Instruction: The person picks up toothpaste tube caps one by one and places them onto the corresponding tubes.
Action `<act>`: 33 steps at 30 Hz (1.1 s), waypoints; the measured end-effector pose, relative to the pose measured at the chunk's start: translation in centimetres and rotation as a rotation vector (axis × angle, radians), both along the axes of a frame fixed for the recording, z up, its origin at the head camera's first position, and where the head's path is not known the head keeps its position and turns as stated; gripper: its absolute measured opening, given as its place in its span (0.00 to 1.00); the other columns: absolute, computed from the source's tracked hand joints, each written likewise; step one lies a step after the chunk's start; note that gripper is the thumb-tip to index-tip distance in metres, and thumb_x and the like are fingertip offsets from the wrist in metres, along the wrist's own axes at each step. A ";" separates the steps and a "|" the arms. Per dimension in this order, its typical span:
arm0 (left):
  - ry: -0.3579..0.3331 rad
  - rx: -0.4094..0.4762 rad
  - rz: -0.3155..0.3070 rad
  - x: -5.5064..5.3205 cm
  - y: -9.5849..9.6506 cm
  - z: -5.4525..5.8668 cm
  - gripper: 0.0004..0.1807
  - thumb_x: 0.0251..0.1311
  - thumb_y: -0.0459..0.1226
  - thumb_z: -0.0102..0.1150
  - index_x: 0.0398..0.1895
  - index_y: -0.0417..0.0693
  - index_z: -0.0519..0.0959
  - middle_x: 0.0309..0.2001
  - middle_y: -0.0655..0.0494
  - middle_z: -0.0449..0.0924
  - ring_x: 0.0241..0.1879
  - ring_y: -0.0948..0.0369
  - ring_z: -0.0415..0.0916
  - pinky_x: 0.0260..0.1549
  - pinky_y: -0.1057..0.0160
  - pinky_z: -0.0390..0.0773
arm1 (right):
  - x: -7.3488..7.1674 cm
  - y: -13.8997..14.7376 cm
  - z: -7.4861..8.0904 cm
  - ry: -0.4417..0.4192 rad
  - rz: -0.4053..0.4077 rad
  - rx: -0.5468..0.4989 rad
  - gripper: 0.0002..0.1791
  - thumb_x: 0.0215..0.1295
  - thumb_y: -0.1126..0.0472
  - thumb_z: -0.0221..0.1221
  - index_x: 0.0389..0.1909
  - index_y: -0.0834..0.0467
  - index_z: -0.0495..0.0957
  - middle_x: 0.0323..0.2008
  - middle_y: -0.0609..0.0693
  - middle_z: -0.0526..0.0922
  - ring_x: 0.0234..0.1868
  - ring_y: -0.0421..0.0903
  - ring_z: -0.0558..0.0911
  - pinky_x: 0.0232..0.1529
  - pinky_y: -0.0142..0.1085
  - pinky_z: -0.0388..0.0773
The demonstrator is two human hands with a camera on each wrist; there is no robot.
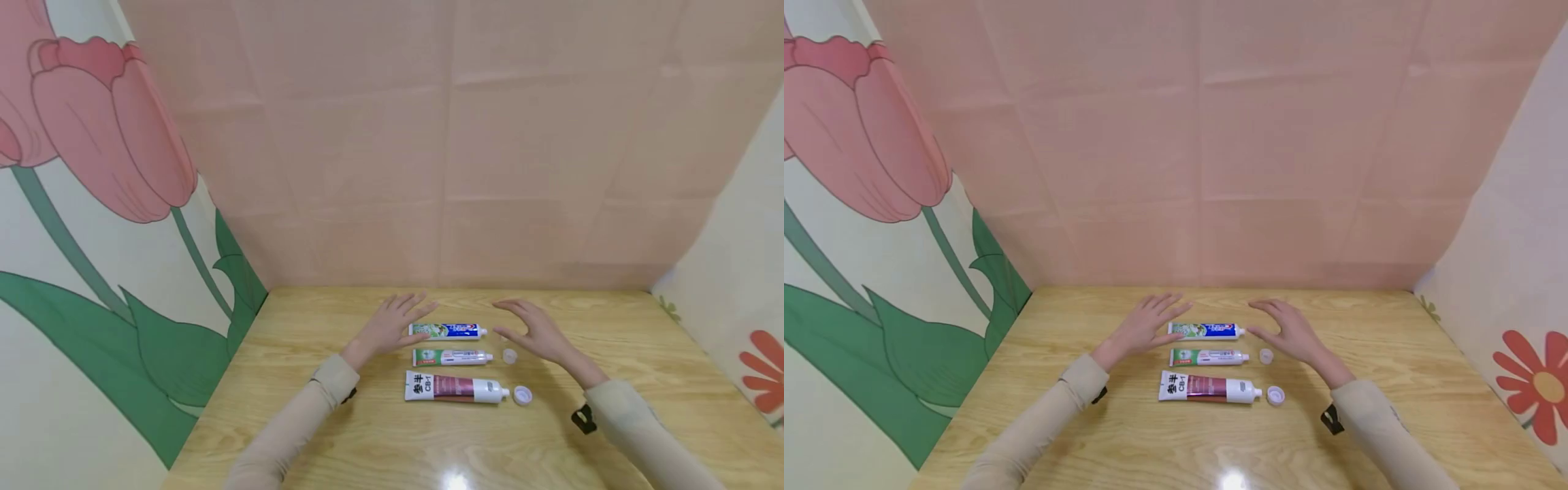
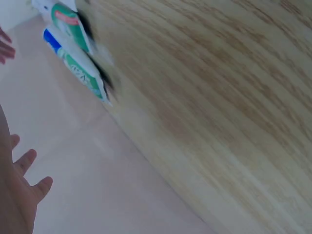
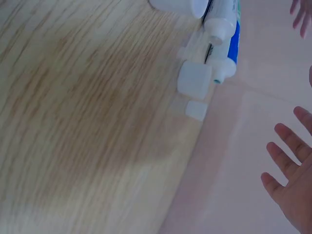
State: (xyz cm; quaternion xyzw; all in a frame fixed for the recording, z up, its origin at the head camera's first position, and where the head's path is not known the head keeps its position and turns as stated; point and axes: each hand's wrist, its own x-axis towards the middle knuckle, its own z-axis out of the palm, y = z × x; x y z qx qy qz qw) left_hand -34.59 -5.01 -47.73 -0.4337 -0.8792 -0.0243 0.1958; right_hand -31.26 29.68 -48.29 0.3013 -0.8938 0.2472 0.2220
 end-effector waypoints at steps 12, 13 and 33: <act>-0.057 -0.019 -0.013 -1.2 0.3 -1.3 0.38 0.64 0.63 0.35 0.73 0.64 0.41 0.72 0.56 0.49 0.68 0.55 0.54 0.65 0.49 0.57 | -0.6 0.8 -1.2 -0.186 -0.027 -0.140 0.25 0.59 0.56 0.63 0.57 0.58 0.72 0.53 0.54 0.77 0.51 0.55 0.74 0.49 0.55 0.70; -0.070 -0.022 -0.010 -1.2 0.3 -1.4 0.38 0.64 0.63 0.34 0.73 0.64 0.41 0.72 0.56 0.49 0.68 0.55 0.55 0.65 0.49 0.57 | -0.6 0.8 -1.3 -0.193 -0.029 -0.135 0.25 0.59 0.55 0.63 0.57 0.58 0.72 0.53 0.53 0.77 0.51 0.55 0.74 0.49 0.55 0.70; -0.280 -0.072 -0.031 -2.7 1.0 -3.2 0.38 0.63 0.64 0.34 0.73 0.67 0.38 0.70 0.51 0.54 0.68 0.53 0.54 0.65 0.47 0.57 | -1.2 1.6 -3.1 -0.330 0.011 -0.189 0.22 0.61 0.60 0.61 0.54 0.65 0.73 0.52 0.63 0.75 0.46 0.63 0.76 0.43 0.55 0.75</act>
